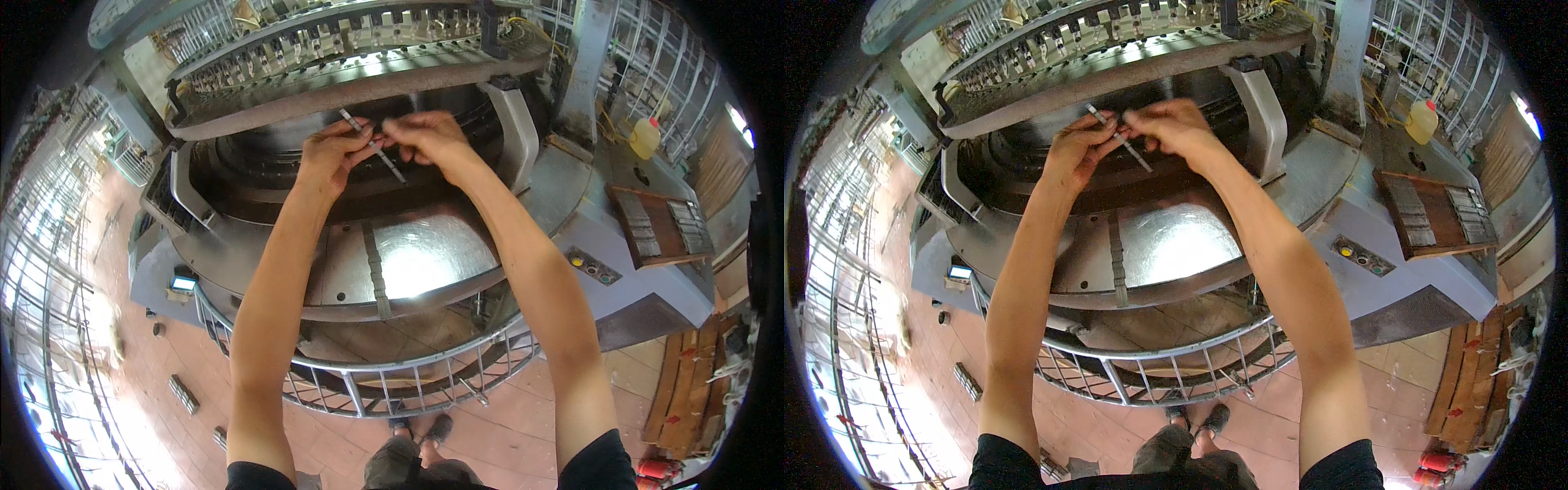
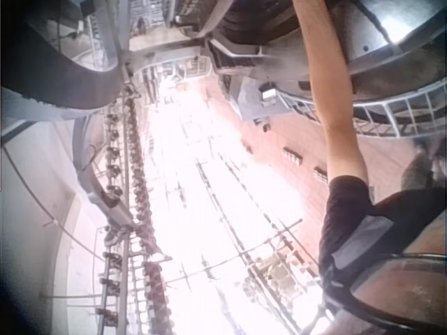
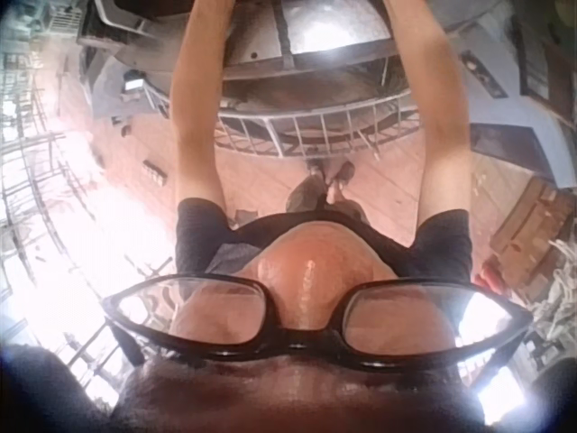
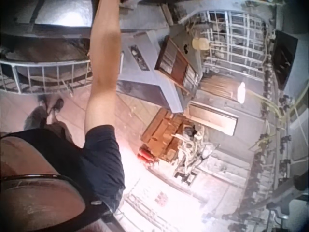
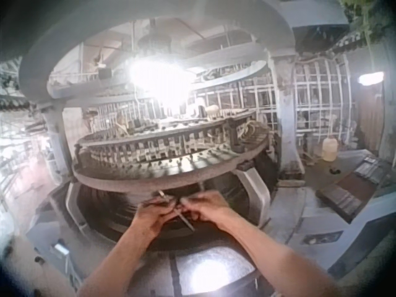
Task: The person repeatedly picks up small metal strips from a wooden tray and inserts them into slots on a large circular machine. They handle the strips one by one, aligning and pressing them into place on the machine's inner rim.
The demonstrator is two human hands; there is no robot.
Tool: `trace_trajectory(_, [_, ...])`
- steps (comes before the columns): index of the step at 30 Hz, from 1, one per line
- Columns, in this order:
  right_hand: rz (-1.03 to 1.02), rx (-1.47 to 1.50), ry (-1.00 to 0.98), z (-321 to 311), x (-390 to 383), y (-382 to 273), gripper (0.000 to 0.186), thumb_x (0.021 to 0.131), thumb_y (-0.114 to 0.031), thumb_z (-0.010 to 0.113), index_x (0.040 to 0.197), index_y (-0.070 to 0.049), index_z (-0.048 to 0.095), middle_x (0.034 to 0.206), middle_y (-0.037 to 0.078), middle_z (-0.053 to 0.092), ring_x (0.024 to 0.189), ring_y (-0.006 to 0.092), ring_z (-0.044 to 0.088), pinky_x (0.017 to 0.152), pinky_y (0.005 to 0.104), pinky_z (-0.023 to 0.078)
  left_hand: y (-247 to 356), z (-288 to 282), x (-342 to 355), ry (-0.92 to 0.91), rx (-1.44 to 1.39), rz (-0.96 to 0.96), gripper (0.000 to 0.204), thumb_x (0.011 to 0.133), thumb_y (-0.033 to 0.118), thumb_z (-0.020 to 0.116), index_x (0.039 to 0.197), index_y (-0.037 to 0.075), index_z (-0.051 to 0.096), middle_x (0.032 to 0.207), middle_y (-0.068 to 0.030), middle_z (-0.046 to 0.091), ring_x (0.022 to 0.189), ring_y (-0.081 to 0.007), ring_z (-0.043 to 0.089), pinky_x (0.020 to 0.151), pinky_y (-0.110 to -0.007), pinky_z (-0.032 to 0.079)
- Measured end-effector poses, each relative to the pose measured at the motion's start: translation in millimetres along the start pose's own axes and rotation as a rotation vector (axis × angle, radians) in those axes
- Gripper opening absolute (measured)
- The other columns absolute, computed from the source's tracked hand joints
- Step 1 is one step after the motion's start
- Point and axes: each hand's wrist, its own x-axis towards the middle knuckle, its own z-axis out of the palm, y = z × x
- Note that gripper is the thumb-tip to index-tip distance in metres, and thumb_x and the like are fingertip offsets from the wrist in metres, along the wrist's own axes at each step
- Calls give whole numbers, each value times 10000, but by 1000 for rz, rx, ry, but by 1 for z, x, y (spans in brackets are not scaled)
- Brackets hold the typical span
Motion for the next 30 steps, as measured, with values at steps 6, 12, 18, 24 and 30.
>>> trace_trajectory(6, [-110,-224,88,5,-9,10,234,848,-171,816,933,42,767,730,92,715,554,109,583,523,292,466,-13,29,7,138,98,-6,174,873,-63,715,1041,-24,694,1049,-126,723,1018,-220,681,894,-354,567])
trace_trajectory(12, [75,-74,-32,-16,-18,13,181,905,-147,753,914,33,733,745,60,686,568,74,522,496,244,385,-34,34,14,63,-106,-23,245,836,-137,695,1067,-66,650,1025,-158,705,960,-261,713,908,-373,581])
trace_trajectory(18, [-19,-175,141,-16,-16,27,175,926,-155,712,893,14,744,717,50,673,606,74,536,523,247,392,-38,36,14,15,-36,-26,285,835,-129,672,1112,-64,654,1035,-170,731,953,-281,726,823,-367,588])
trace_trajectory(24, [-187,-407,295,-14,-14,34,214,914,-190,709,885,12,771,718,47,705,660,105,603,633,268,459,-43,41,-10,84,1199,732,279,684,-103,635,929,-6,727,1041,-179,747,830,-332,730,798,-394,587])
trace_trajectory(30, [-180,-443,305,-13,-15,31,220,898,-202,718,877,10,773,714,45,707,661,100,598,624,277,452,-45,40,-10,90,1302,906,260,665,-98,623,877,-5,741,1202,-153,708,944,-384,704,865,-421,576])
